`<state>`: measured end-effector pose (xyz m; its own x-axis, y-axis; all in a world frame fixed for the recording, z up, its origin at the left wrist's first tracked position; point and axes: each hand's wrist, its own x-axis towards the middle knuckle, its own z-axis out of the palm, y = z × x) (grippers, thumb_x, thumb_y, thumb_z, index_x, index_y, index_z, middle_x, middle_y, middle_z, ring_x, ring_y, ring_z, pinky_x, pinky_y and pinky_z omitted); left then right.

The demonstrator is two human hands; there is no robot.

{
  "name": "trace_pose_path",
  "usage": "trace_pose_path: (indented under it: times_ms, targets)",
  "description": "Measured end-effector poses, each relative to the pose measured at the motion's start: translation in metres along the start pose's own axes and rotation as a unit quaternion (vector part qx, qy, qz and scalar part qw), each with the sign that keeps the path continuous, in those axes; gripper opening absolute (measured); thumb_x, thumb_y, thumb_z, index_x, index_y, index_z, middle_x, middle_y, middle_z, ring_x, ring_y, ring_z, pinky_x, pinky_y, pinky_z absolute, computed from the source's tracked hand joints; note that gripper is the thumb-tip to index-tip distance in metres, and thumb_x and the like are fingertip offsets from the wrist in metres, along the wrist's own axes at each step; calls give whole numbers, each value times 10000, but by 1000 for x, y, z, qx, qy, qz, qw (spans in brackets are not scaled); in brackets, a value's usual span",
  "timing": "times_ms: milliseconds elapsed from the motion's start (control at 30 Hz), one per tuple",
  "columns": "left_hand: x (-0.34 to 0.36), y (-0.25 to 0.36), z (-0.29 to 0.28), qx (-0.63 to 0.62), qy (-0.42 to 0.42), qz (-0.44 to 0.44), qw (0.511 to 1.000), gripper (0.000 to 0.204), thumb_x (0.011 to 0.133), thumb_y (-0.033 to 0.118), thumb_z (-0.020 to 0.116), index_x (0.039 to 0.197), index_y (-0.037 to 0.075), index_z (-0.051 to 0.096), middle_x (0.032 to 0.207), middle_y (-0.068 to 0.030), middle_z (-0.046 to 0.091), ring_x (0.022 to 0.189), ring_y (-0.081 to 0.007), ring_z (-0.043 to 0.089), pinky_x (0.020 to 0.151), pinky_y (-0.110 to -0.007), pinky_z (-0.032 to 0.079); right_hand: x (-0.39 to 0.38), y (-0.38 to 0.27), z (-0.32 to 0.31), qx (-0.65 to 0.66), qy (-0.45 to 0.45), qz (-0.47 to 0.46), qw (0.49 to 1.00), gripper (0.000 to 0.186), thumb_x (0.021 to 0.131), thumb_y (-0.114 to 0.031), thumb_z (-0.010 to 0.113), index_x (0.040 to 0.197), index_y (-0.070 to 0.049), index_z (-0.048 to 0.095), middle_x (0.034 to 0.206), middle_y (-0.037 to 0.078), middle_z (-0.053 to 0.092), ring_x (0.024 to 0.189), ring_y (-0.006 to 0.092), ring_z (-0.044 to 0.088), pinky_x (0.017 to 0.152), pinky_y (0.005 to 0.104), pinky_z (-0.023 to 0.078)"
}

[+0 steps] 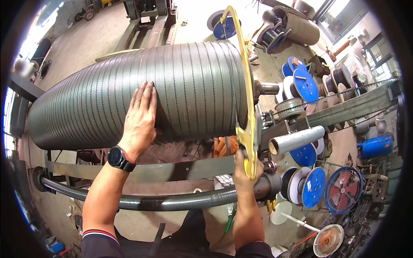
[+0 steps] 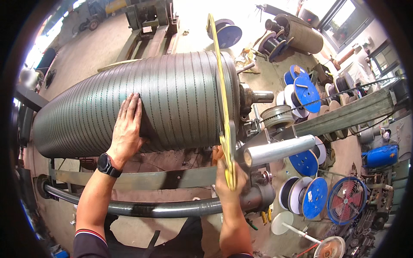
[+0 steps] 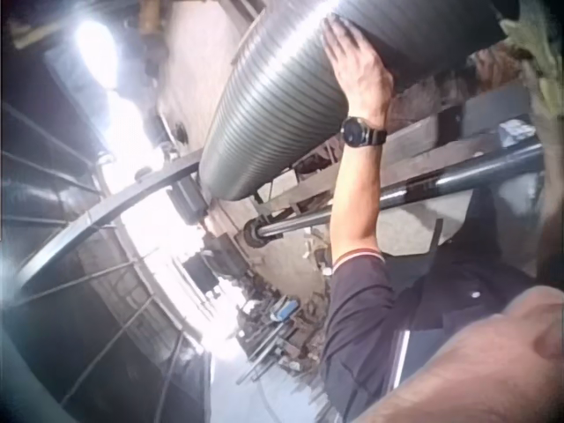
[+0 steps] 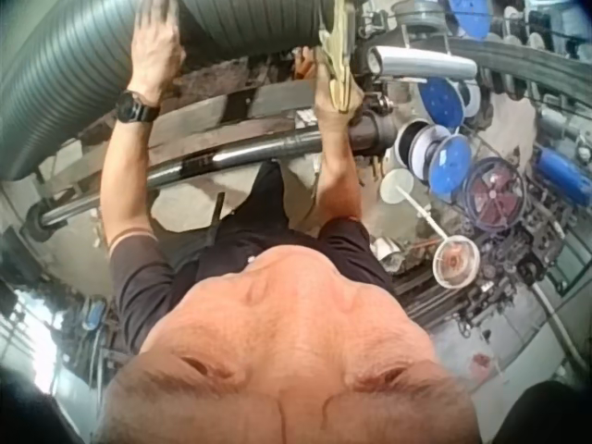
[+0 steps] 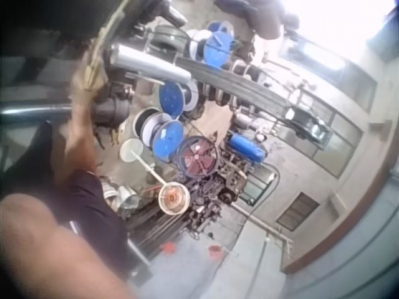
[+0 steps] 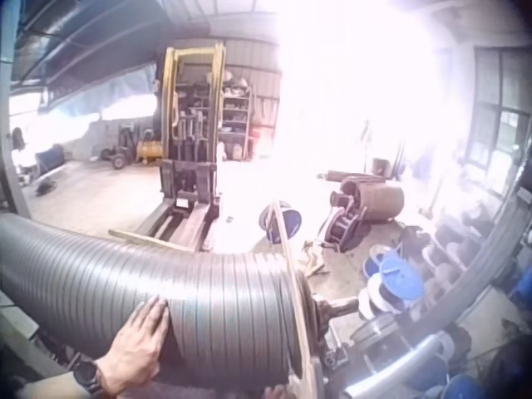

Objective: The person guides a yellow wire onto a large rotating spool using both hands. The left hand stabilizes the wire layers while the right hand feeds the wire from a guide. The spool rotates continuously as the wire is wound in neat layers.

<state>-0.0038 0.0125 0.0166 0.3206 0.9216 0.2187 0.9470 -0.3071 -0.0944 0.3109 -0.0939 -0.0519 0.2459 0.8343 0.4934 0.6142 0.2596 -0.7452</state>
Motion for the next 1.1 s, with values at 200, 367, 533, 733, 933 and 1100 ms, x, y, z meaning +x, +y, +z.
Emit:
trace_pose_path:
  times_ms: [200, 367, 533, 733, 933, 1100]
  targets:
    - [-1, -5, 9, -6, 30, 16, 999, 1122, 602, 70, 913, 1555, -122, 353, 1669, -260, 301, 1580, -415, 269, 1317, -492, 246, -44, 5, -19, -98, -14, -64, 993, 117, 880, -49, 761, 906, 11, 664, 693, 165, 645, 595, 380, 672, 563, 446, 518]
    - [1, 0, -1, -27, -2, 3, 1000, 1138, 599, 78, 915, 1561, -123, 341, 1669, -264, 296, 1582, -417, 261, 1319, -492, 239, 18, -8, 2, -45, -10, -63, 997, 91, 901, -28, 739, 927, 32, 676, 724, 189, 654, 609, 387, 674, 564, 433, 520]
    - [-3, -4, 6, -18, 14, 3, 1000, 1158, 598, 83, 920, 1573, -114, 327, 1669, -263, 293, 1582, -421, 258, 1316, -496, 238, -41, -5, -29, -39, -25, -3, 999, 97, 909, -23, 727, 956, 58, 701, 770, 197, 698, 632, 365, 716, 569, 434, 534]
    - [-1, -2, 4, -12, 19, 7, 1000, 1153, 583, 80, 925, 1560, -119, 347, 1668, -263, 302, 1577, -420, 272, 1313, -493, 251, 27, -14, 14, 62, -2, 68, 996, 85, 910, -41, 753, 907, 20, 694, 725, 160, 674, 612, 335, 692, 580, 394, 517]
    - [-4, -3, 6, -22, 22, 11, 999, 1126, 588, 53, 903, 1555, -123, 355, 1664, -270, 307, 1574, -420, 281, 1315, -492, 250, -62, 13, -30, -32, -44, 82, 995, 105, 876, -15, 747, 958, 34, 704, 797, 210, 722, 686, 375, 745, 625, 439, 580]
    - [-2, 4, 0, -52, -3, 2, 999, 1131, 591, 52, 904, 1560, -119, 346, 1661, -269, 312, 1569, -427, 284, 1312, -492, 256, 42, -10, 18, 68, 0, 13, 998, 106, 923, -22, 754, 903, 23, 660, 707, 166, 651, 617, 324, 673, 579, 383, 510]
